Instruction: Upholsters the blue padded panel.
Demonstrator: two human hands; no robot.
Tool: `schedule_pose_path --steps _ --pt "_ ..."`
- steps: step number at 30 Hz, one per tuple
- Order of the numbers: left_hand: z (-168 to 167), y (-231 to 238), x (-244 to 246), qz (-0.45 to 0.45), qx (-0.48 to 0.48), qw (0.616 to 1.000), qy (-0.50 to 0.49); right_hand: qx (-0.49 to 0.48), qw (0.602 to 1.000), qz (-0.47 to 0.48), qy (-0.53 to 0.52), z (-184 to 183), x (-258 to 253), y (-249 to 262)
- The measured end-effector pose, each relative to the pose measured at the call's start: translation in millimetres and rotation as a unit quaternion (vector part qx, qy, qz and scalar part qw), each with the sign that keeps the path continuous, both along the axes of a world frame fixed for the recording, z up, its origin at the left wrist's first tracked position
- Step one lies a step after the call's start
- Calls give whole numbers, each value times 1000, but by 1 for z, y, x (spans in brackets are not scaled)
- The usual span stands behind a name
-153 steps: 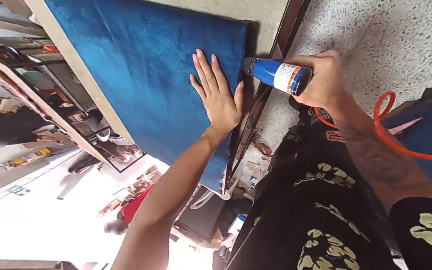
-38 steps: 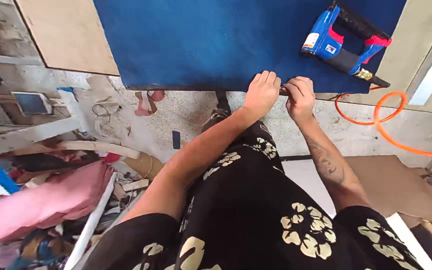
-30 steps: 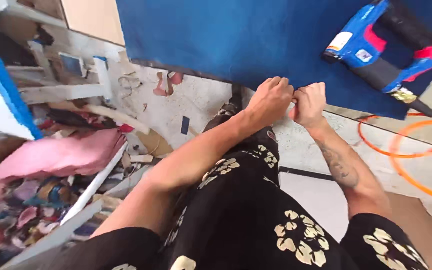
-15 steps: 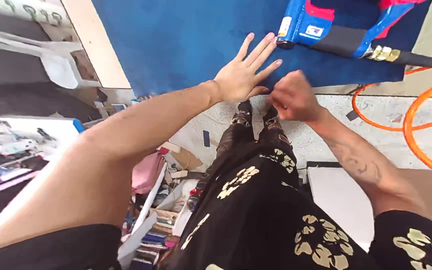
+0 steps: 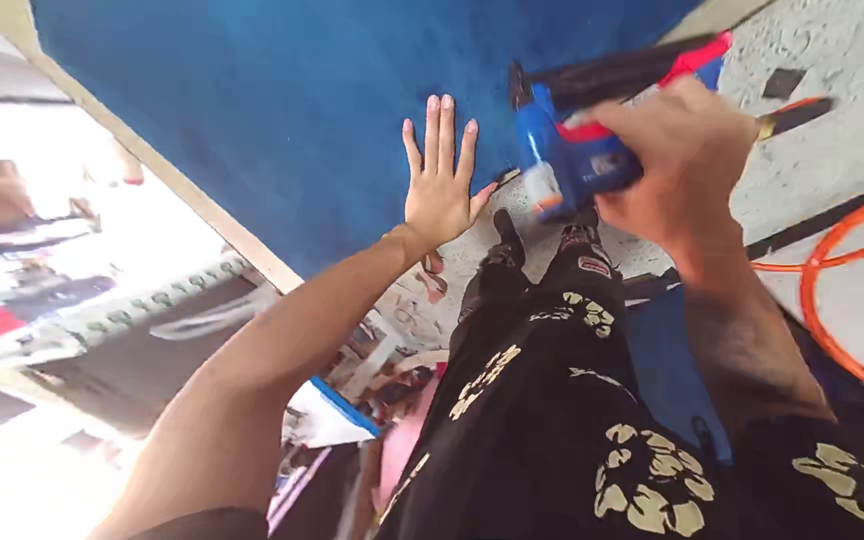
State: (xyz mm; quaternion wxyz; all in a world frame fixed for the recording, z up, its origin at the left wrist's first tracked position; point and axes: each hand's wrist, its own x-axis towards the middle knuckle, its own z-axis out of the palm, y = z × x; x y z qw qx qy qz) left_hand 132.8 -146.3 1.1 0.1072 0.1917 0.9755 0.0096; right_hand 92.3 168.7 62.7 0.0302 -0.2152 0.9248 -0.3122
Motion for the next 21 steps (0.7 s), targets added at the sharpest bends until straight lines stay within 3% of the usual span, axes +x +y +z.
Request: schedule_pose_path --steps 3,7,11,21 --pt "-2 0 4 -12 -24 999 19 -152 986 -70 8 -38 71 1" --pt "-9 0 5 -25 -53 997 40 -347 918 -192 -7 -100 118 -47" --pt "-12 -3 7 -35 -53 996 65 -350 906 -236 23 -129 133 -83" --pt "-16 -5 7 -54 -55 993 93 -335 901 -275 26 -157 137 -89"
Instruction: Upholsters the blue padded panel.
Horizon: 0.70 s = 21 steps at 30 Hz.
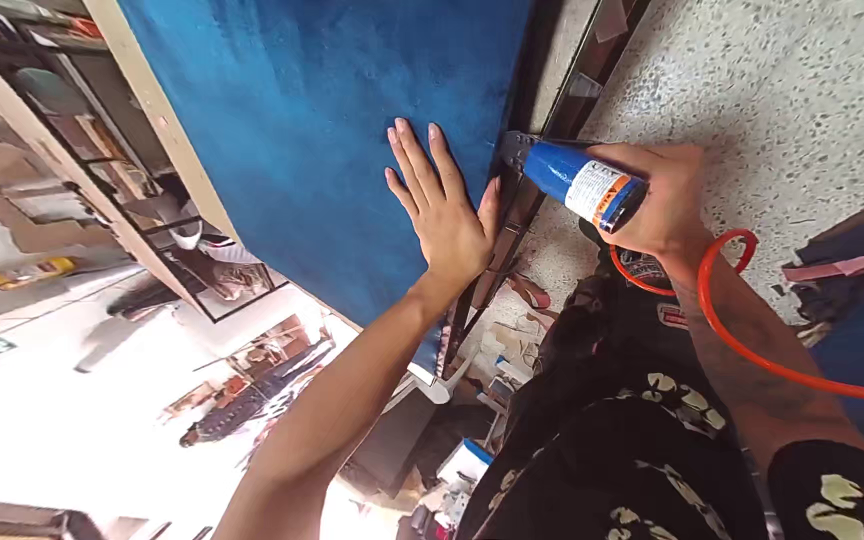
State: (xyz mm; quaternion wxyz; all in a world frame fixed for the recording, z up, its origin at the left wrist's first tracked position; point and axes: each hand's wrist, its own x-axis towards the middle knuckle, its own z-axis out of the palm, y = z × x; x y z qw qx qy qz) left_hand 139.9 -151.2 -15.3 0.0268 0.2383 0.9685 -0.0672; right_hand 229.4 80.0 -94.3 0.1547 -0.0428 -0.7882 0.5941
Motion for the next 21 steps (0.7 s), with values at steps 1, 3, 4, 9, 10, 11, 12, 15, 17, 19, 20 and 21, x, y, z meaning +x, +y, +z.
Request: schedule_pose_path --steps 1,3,4,9,10,11,12,15,17,19,20,21 --pt "0 0 1 -1 0 1000 2 -5 1000 1 2 -2 -1 -1" --pt "0 1 1 3 -2 1000 2 -12 1000 1 6 -6 -1 -1" --pt "0 1 1 4 -2 1000 1 -16 1000 0 7 -7 0 -1" --pt "0 2 1 5 1 1000 2 -23 1000 -6 16 -5 -1 3" --pt "0 1 2 5 0 1000 1 -11 1000 -5 10 -5 -2 4" --pt "0 1 2 4 1 1000 1 2 1000 -2 3 -6 -4 4" --pt "0 1 2 3 0 1000 2 11 1000 1 0 -7 -5 4" --pt "0 1 1 3 1 1000 4 22 1000 2 15 -9 -2 7" --pt "1 2 1 4 4 1000 4 10 1000 11 23 -7 1 8" --pt "0 3 2 4 5 1000 4 -4 1000 18 22 -5 4 5" --pt "0 3 2 3 4 1000 4 -8 1000 19 18 -6 5 2" --pt "0 3 2 2 2 1000 4 -7 1000 20 15 -7 5 -2"
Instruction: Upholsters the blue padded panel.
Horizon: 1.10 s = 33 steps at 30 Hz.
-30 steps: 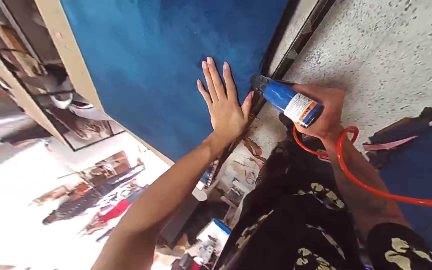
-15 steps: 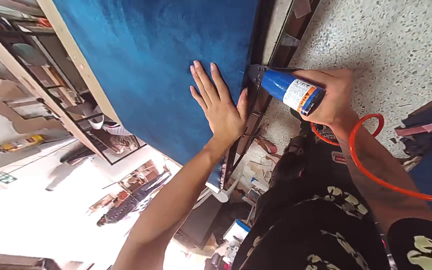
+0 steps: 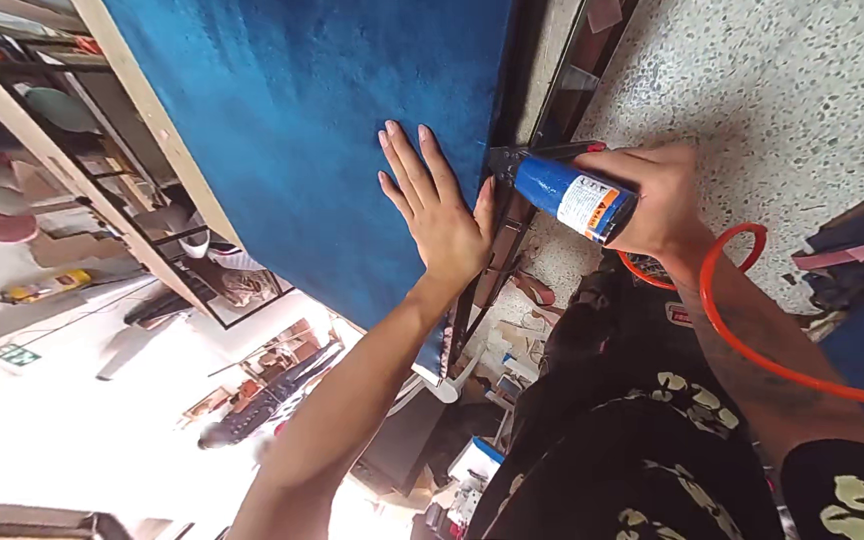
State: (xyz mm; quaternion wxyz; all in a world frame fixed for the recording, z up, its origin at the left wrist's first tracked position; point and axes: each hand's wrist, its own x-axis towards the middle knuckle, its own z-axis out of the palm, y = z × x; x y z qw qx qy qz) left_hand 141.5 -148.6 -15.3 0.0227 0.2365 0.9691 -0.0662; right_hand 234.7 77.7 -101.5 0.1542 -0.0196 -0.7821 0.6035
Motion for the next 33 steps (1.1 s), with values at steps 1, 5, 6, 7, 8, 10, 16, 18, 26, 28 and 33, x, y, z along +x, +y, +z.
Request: schedule_pose_path --steps 1,5,6,7,8,10,16,18,26,28,33 --pt "0 -1 0 0 -2 1000 0 3 1000 2 -4 -1 1 -5" --pt "2 0 0 4 -4 1000 -12 21 1000 16 -12 -2 9 -14" --pt "2 0 1 4 -3 1000 -14 24 999 20 -9 -1 12 -16" --pt "1 0 1 2 0 1000 -12 24 999 22 -5 -1 14 -18" --pt "1 -1 0 1 3 1000 -12 24 999 24 -3 -1 15 -20" --pt "0 -1 0 1 4 1000 -11 25 999 24 -8 0 18 -25" --pt "6 -24 15 -45 24 997 -51 21 999 35 -7 4 32 -30" --pt "4 -49 41 -50 37 996 -64 12 999 34 -4 5 38 -31" --pt "-8 -73 83 -50 17 999 4 4 1000 13 -27 3 37 -49" --pt "-9 -71 82 -57 6 998 16 6 1000 10 -27 3 40 -51" --pt "-11 -68 86 -50 -9 998 33 9 999 29 -17 6 52 -62"
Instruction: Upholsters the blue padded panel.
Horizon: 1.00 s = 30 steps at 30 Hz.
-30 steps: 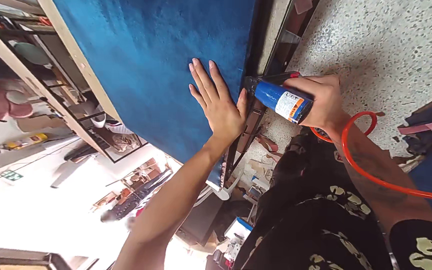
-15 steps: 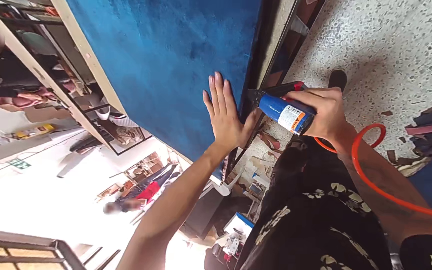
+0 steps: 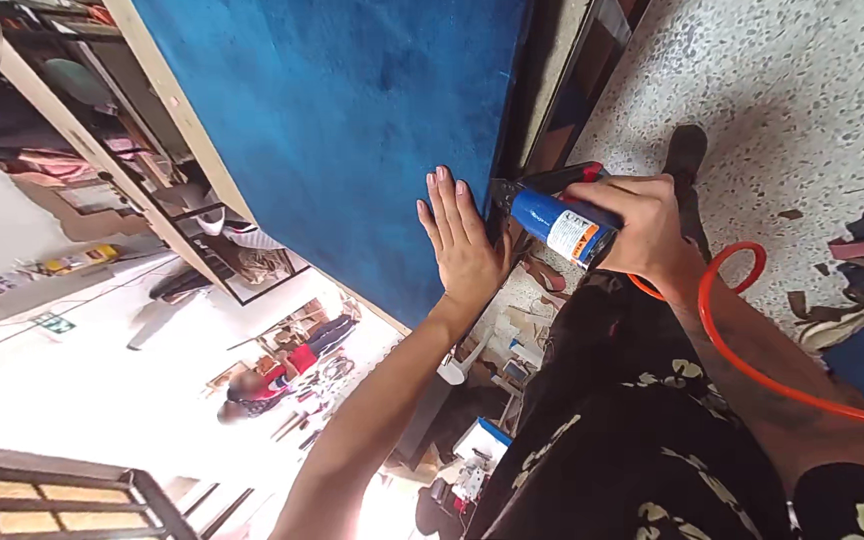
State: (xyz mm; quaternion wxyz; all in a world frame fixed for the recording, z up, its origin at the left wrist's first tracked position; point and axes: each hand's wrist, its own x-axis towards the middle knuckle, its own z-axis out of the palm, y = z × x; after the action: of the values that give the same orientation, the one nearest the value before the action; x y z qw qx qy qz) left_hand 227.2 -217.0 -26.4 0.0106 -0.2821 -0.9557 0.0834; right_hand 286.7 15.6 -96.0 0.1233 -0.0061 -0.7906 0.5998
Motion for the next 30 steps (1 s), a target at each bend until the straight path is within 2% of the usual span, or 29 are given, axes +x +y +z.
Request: schedule_pose_path --steps 7,12,14,17,20,23,25,28,30 --pt "0 1 1 11 -14 1000 14 -13 1000 -14 -9 -3 7 -14" --pt "3 1 -1 8 -10 1000 -2 20 999 -4 -27 4 9 -12" --pt "4 -4 1 17 36 999 -23 30 998 1 -47 18 15 -4" --pt "8 -29 14 80 174 979 -67 93 992 -31 -79 55 29 19" --pt "16 -73 66 184 215 956 -78 186 977 -26 -103 107 34 37" --pt "26 -118 126 261 287 917 -89 288 956 45 -36 168 15 25" --pt "31 -134 147 310 334 887 -70 332 933 135 8 190 -19 5" --pt "42 -145 169 401 345 846 -58 409 859 304 41 186 -86 -41" --pt "44 -144 168 411 344 844 -34 447 806 379 78 166 -136 -71"
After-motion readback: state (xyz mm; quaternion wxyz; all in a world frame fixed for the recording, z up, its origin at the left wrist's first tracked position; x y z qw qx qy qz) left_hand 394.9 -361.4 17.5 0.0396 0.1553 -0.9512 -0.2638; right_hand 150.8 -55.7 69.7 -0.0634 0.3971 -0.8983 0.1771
